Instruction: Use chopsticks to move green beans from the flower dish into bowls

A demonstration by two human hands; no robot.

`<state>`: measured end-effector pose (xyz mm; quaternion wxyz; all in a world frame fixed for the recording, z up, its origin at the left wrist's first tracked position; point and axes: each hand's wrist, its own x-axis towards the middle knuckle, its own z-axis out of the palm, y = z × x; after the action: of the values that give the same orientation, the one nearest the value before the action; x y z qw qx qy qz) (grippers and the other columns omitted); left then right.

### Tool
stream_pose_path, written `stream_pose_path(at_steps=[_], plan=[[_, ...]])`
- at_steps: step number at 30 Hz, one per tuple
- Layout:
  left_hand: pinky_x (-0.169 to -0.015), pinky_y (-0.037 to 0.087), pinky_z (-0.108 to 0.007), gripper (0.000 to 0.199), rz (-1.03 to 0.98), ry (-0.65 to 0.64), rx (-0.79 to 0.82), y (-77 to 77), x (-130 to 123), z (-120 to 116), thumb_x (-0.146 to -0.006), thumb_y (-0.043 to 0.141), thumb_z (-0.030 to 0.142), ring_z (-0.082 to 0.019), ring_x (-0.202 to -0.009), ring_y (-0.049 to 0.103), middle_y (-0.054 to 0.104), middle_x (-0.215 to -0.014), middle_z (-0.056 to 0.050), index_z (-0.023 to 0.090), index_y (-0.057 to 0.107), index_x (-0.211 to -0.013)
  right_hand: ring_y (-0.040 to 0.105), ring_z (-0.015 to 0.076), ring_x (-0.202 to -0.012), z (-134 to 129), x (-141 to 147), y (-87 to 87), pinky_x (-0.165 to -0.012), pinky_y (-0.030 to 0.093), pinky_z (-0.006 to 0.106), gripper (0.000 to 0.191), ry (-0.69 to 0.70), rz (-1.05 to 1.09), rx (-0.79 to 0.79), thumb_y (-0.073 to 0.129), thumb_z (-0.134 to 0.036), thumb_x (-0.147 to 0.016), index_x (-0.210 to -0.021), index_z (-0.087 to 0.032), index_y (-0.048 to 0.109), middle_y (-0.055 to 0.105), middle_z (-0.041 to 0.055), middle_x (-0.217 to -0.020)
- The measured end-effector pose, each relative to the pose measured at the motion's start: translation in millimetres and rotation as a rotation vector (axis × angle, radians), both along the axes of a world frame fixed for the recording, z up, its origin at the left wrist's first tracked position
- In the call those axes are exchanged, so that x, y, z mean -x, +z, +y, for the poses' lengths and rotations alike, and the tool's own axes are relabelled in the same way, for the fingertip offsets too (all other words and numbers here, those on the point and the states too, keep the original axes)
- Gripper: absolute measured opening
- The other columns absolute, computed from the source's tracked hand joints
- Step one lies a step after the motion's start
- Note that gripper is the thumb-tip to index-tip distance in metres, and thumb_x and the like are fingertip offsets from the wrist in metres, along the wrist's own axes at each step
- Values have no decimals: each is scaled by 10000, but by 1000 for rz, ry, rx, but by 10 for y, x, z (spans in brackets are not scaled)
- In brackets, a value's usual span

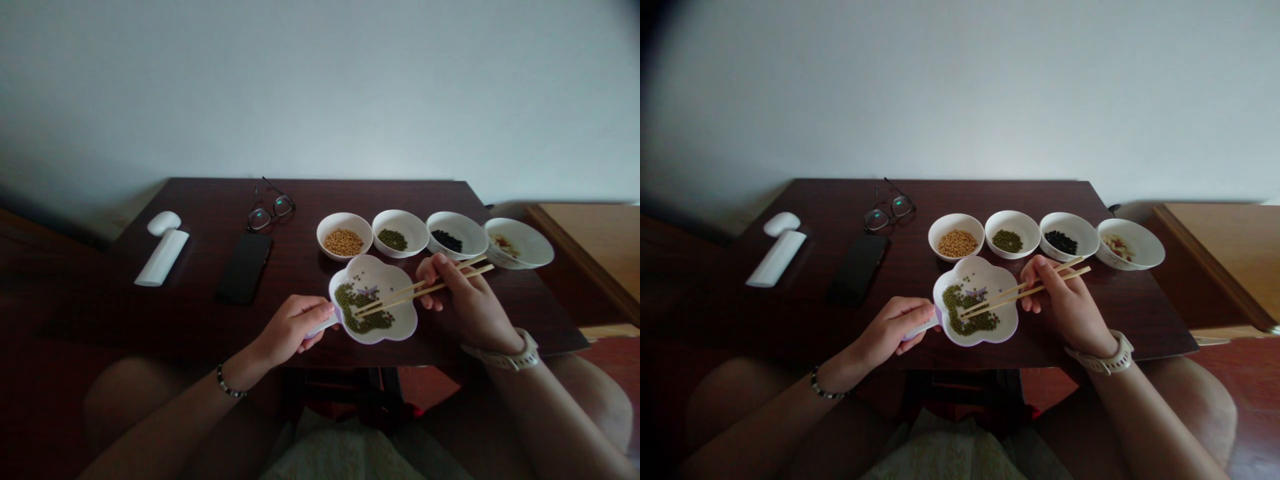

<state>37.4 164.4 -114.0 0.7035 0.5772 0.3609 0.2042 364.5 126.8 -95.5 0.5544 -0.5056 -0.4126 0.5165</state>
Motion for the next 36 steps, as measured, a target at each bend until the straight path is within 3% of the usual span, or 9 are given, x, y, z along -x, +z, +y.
stream_pose_path(at_steps=[7,14,17,21,26,31,36], plan=[[-415,213,-225,527,2,-26,7,-2,53,1,-1136,623,596,-84,-393,373,507,-515,56,132,748,-922,500,104,-563,22,-41,4,-463,428,247,456,-107,123,-61,828,-558,-1085,-810,-227,678,586,10,-783],[-416,243,-218,520,26,-83,36,-17,183,-9,-1125,648,616,-89,-399,371,520,-511,51,148,733,-913,576,120,-695,197,-329,-68,-468,462,199,386,-495,211,-244,962,-435,-995,-805,-222,701,599,12,-857],[-415,243,-216,508,25,-86,32,-23,216,-12,-1135,636,598,-89,-401,374,524,-519,50,146,740,-927,596,102,-698,235,-402,-99,-502,497,174,370,-546,239,-252,964,-420,-990,-807,-205,724,626,13,-884],[-417,239,-216,531,46,-75,25,-33,211,-7,-1131,638,618,-88,-404,375,525,-528,47,142,746,-925,592,92,-647,183,-329,-66,-466,469,178,347,-461,232,-203,959,-387,-993,-815,-207,721,612,2,-862],[-416,220,-219,534,28,-51,25,-39,140,3,-1122,639,622,-87,-397,376,509,-517,52,136,754,-933,541,100,-558,97,-168,-23,-398,397,220,447,-234,55,-90,871,-565,-1042,-808,-218,713,632,22,-835],[-416,218,-223,524,25,-35,24,-26,72,0,-1124,630,611,-88,-398,366,495,-516,58,137,754,-937,543,103,-551,72,-120,-51,-422,414,231,472,-84,58,0,853,-603,-1045,-820,-215,707,636,21,-837],[-422,227,-227,549,42,-31,14,2,50,2,-1119,625,641,-95,-394,380,517,-507,47,139,761,-942,530,131,-579,65,-99,-82,-466,457,259,461,-33,45,5,801,-614,-1084,-845,-233,699,637,23,-831]])
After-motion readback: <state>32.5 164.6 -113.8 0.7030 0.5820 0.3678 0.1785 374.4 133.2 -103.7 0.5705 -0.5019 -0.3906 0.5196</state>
